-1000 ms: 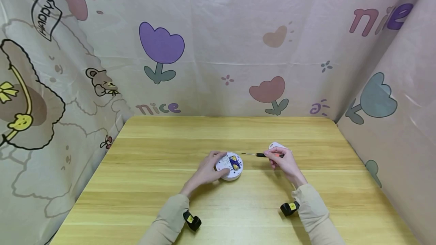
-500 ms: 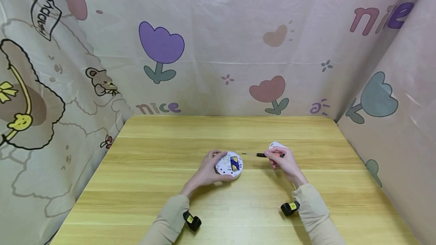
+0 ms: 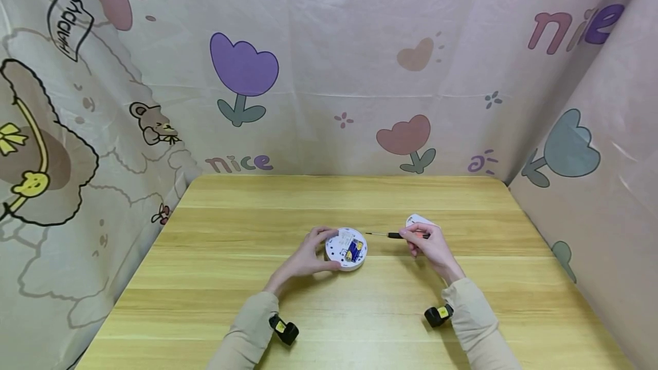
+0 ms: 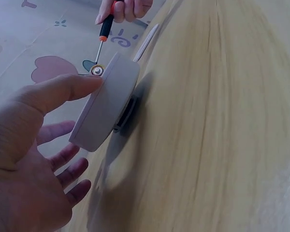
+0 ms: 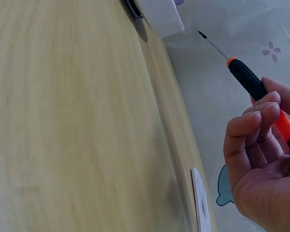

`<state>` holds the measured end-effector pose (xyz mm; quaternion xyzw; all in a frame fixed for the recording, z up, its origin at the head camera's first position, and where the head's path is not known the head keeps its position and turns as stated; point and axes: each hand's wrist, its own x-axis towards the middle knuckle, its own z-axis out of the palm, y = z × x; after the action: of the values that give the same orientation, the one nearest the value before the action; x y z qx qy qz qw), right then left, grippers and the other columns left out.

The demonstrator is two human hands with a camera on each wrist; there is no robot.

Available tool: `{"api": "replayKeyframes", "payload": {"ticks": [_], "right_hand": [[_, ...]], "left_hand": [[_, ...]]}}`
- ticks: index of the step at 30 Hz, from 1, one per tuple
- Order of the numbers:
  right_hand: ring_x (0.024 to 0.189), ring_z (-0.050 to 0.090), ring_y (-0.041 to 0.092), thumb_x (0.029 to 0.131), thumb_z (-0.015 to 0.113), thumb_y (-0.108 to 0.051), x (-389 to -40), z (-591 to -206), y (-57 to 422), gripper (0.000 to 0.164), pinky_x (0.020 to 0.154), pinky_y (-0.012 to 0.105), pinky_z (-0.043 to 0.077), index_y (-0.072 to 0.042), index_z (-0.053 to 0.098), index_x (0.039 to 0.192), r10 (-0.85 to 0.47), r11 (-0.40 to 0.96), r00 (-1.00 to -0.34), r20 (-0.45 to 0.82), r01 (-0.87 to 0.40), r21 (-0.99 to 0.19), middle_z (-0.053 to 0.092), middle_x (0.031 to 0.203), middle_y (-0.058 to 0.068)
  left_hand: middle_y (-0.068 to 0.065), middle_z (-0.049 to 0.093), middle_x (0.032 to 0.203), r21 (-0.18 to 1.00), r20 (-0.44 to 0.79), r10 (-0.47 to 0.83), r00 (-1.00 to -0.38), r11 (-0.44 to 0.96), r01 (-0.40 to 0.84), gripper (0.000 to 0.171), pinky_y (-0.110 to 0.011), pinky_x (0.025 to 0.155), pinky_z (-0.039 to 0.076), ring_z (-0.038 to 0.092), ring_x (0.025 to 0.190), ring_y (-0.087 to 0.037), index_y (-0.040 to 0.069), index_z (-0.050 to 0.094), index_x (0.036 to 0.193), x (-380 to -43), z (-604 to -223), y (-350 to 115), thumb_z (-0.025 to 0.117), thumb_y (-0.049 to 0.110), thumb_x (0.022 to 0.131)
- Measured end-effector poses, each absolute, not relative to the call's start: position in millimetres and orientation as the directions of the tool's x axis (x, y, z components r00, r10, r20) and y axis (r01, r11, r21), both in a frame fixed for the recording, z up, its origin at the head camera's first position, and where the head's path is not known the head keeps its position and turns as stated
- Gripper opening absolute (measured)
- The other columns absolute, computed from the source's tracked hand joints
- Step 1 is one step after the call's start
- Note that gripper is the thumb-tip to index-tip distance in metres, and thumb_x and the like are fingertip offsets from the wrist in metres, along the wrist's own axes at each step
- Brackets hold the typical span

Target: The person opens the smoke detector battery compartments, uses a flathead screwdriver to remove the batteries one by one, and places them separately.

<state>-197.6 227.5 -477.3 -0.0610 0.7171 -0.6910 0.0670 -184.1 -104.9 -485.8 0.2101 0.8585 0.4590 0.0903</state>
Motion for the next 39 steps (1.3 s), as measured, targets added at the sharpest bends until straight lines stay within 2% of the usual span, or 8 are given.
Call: {"api": "replayKeyframes", "payload": {"ticks": [7,13,17,21,26,34,39], "right_hand": [[0.052,0.053,0.004,0.095,0.070,-0.012,-196.5,-477.5,228.9,0.010,0.047,0.017,0.048,-0.013,0.070,0.085,-0.176,0.048,-0.984,-0.019,0.011,-0.999,0.061,0.060,-0.003],[0.051,0.053,0.004,0.095,0.070,-0.012,-194.9,-476.6,229.5,0.009,0.047,0.017,0.048,-0.012,0.071,0.086,-0.192,0.042,-0.981,-0.011,0.003,-0.999,0.061,0.061,-0.003],[0.051,0.053,0.004,0.095,0.069,-0.012,-194.5,-477.3,230.4,0.009,0.046,0.017,0.047,-0.013,0.071,0.086,-0.197,0.039,-0.980,-0.013,0.006,-0.999,0.060,0.060,-0.004],[0.052,0.052,0.004,0.095,0.069,-0.012,-193.7,-477.9,230.9,0.010,0.046,0.017,0.047,-0.015,0.071,0.085,-0.190,0.033,-0.982,-0.020,0.014,-0.999,0.059,0.060,-0.004],[0.053,0.053,0.004,0.095,0.070,-0.013,-193.3,-478.3,231.3,0.009,0.047,0.017,0.048,-0.014,0.072,0.086,-0.192,0.036,-0.981,-0.025,0.018,-0.999,0.060,0.062,-0.003],[0.053,0.054,0.005,0.094,0.071,-0.013,-190.9,-474.2,231.3,0.006,0.047,0.018,0.050,-0.010,0.072,0.088,-0.188,0.066,-0.982,-0.024,0.011,-0.998,0.062,0.062,-0.004],[0.052,0.053,0.004,0.094,0.070,-0.012,-189.1,-469.4,229.7,0.016,0.047,0.019,0.050,0.004,0.070,0.093,-0.195,0.122,-0.981,0.006,-0.030,-0.992,0.061,0.061,-0.005]], "left_hand": [[-0.021,0.036,0.154,0.837,0.058,0.488,-0.871,0.452,0.308,0.076,-0.067,0.119,0.029,0.036,0.143,-0.043,0.004,0.045,0.149,-185.3,-488.5,-109.7,0.078,0.019,0.082],[-0.021,0.036,0.156,0.837,0.055,0.472,-0.880,0.458,0.298,0.074,-0.066,0.120,0.028,0.036,0.144,-0.044,0.004,0.045,0.150,-184.0,-488.3,-107.4,0.075,0.015,0.083],[-0.019,0.036,0.158,0.800,0.058,0.440,-0.896,0.516,0.305,0.079,-0.068,0.120,0.027,0.033,0.146,-0.044,0.006,0.043,0.151,-181.1,-489.5,-100.1,0.078,0.026,0.084],[-0.016,0.034,0.159,0.767,0.056,0.398,-0.915,0.570,0.295,0.093,-0.070,0.120,0.023,0.031,0.146,-0.044,0.008,0.041,0.153,-177.3,-490.5,-89.9,0.084,0.043,0.078],[-0.015,0.033,0.158,0.770,0.064,0.360,-0.931,0.575,0.275,0.100,-0.068,0.121,0.021,0.030,0.145,-0.043,0.009,0.040,0.154,-175.1,-492.0,-82.8,0.089,0.041,0.073],[-0.018,0.031,0.159,0.773,0.068,0.405,-0.912,0.556,0.305,0.096,-0.070,0.119,0.022,0.029,0.146,-0.043,0.009,0.038,0.155,-178.0,-493.5,-84.8,0.086,0.035,0.076],[-0.018,0.025,0.164,0.785,0.047,0.457,-0.888,0.533,0.316,0.095,-0.070,0.121,0.016,0.026,0.149,-0.043,0.009,0.033,0.157,-178.0,-490.9,-86.4,0.082,0.032,0.079]]}}
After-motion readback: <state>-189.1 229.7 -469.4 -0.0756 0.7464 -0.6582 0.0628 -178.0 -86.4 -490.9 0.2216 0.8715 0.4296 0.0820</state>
